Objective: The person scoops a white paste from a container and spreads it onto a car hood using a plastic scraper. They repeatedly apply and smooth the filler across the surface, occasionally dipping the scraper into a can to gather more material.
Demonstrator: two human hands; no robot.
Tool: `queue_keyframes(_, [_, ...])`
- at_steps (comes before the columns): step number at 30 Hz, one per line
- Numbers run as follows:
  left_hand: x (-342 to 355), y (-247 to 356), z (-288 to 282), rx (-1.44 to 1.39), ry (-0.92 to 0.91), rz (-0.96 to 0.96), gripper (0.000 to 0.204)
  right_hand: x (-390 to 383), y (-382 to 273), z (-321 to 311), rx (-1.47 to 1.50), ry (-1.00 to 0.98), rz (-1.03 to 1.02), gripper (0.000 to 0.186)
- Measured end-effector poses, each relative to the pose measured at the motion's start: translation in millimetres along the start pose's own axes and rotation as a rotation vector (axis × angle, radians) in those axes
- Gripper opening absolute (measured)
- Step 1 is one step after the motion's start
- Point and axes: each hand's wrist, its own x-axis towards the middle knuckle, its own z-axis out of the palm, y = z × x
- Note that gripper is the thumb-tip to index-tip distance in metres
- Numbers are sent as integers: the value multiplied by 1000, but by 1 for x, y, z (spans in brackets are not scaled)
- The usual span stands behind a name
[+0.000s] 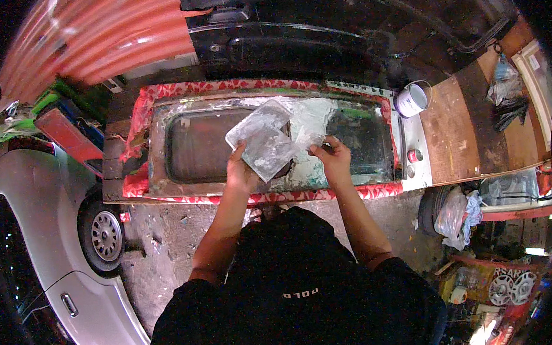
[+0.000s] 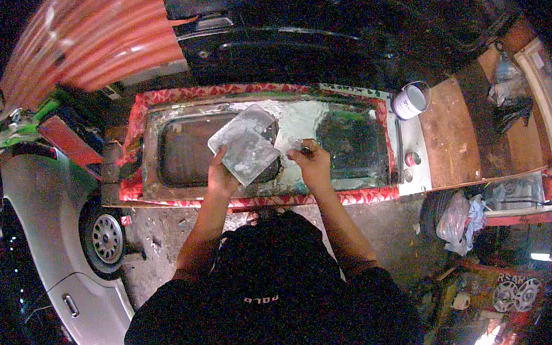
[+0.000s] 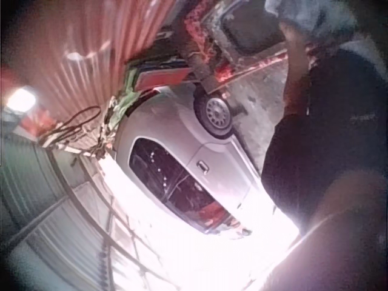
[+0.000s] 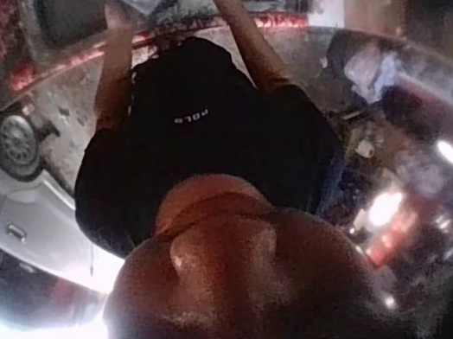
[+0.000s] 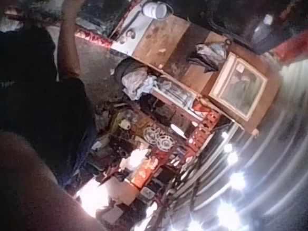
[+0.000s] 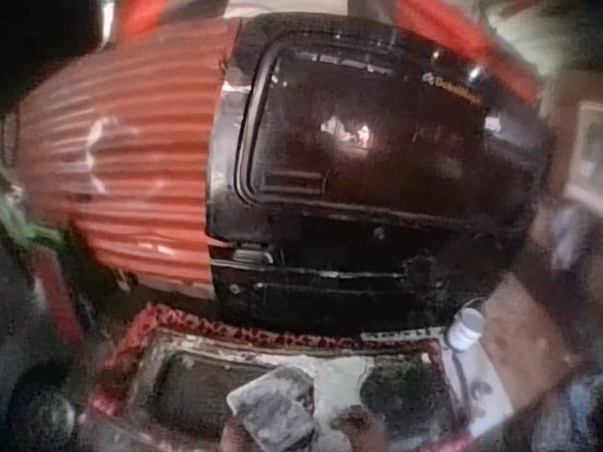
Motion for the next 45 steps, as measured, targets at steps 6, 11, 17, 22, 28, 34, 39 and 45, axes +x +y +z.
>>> queue_keyframes(6, [-19,-2,45,-175,21,0,48,-24,-49,16,-524,167,-746,22])
queue_keyframes(11, [-33,0,78,-180,-47,-51,45,-27,-48,10,-543,160,-952,36])
queue_keyframes(17, [-38,-21,113,-33,-10,-62,42,-20,-50,-12,-478,123,-919,45])
queue_keyframes(22, [-28,-39,129,-102,-4,-39,41,-11,-62,-35,-582,80,-1016,47])
queue_keyframes(28, [-12,-54,149,-122,-74,5,39,17,-68,-55,-609,90,-1180,48])
queue_keyframes(34, [-5,-58,162,-105,-76,-1,37,34,-93,-58,-571,51,-1226,43])
queue_keyframes(39, [-7,-56,169,-97,-18,-29,31,42,-91,-53,-598,77,-1300,37])
queue_keyframes(45, [-16,-47,173,-64,41,3,24,38,-103,-46,-601,76,-1343,35])
